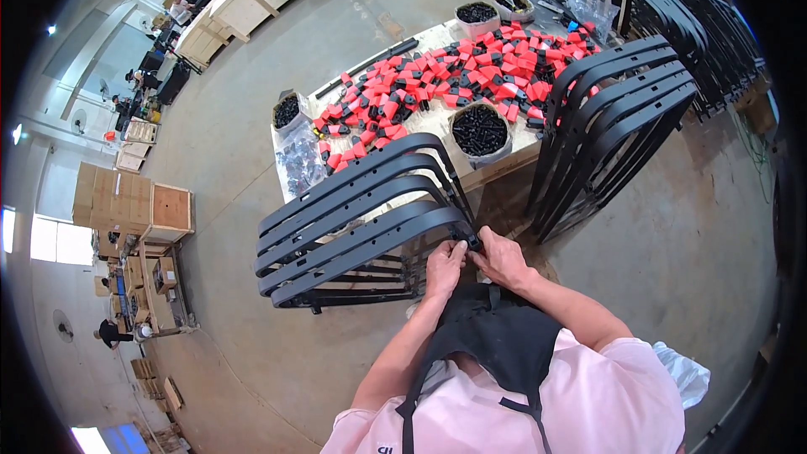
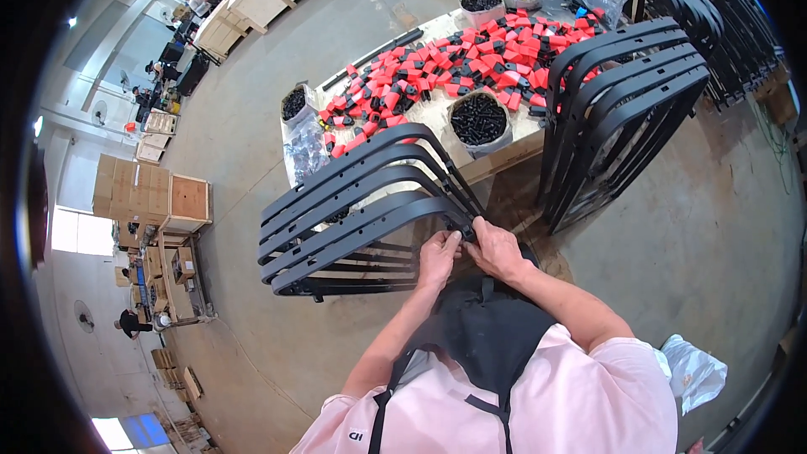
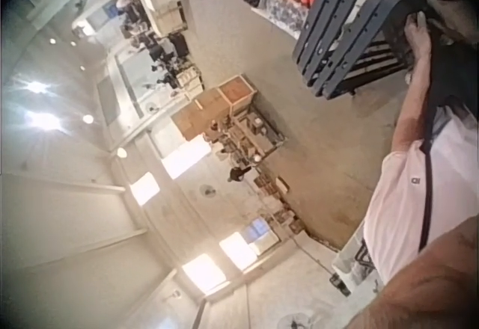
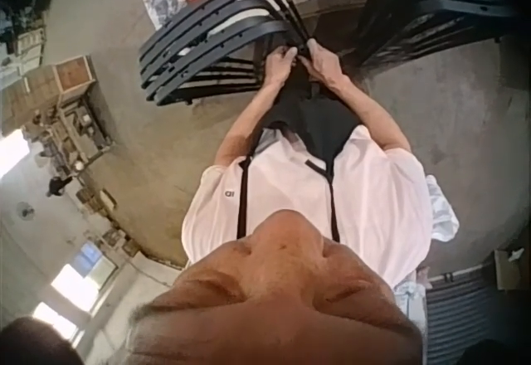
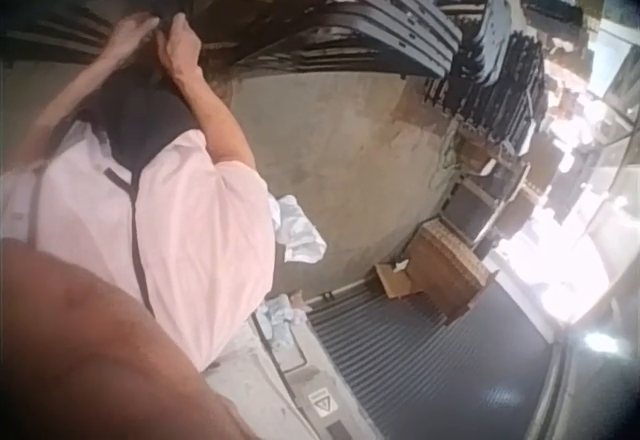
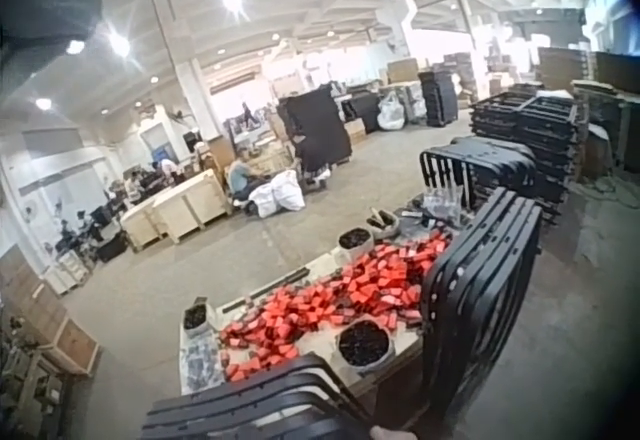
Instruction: Attaching red plastic end caps to the ends of black metal frame tubes.
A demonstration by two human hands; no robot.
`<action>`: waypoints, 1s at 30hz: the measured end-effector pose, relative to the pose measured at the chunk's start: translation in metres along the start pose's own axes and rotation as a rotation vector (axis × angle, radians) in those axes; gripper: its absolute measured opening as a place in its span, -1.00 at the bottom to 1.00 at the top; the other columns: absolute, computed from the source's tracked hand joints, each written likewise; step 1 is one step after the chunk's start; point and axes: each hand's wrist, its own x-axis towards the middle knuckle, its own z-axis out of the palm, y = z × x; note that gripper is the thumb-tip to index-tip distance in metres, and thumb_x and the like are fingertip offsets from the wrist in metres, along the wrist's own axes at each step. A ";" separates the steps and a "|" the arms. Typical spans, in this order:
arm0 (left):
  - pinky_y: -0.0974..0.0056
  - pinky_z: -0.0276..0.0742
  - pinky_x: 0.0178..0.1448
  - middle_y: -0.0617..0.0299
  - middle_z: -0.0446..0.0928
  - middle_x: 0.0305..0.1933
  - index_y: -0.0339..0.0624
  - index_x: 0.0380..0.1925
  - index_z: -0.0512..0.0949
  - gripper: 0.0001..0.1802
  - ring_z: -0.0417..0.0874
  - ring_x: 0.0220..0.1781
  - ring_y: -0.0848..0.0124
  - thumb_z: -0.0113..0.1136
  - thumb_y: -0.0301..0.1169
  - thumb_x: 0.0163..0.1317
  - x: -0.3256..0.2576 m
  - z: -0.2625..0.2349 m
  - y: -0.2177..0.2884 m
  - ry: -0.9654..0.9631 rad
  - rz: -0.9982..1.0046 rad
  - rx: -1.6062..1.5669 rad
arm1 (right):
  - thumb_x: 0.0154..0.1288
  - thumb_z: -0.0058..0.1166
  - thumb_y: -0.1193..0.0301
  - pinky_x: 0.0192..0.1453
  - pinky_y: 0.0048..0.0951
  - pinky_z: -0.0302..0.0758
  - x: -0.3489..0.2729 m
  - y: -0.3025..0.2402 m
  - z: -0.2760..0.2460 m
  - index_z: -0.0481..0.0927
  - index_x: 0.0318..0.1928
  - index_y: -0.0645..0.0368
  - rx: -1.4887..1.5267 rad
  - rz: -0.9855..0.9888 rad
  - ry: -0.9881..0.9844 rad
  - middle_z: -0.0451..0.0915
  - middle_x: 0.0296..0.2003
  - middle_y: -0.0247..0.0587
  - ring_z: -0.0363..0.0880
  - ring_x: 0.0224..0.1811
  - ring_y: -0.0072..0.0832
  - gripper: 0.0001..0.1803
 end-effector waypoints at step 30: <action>0.38 0.57 0.17 0.25 0.67 -0.05 -0.35 0.12 0.64 -0.74 0.64 -0.04 0.52 0.36 -0.58 0.47 -0.010 0.016 -0.012 0.071 0.129 -0.309 | 0.34 0.36 0.35 -0.16 0.08 0.58 0.003 0.002 0.002 0.34 -0.11 0.20 0.030 0.035 0.001 0.62 -0.30 0.09 0.69 -0.17 0.17 -0.60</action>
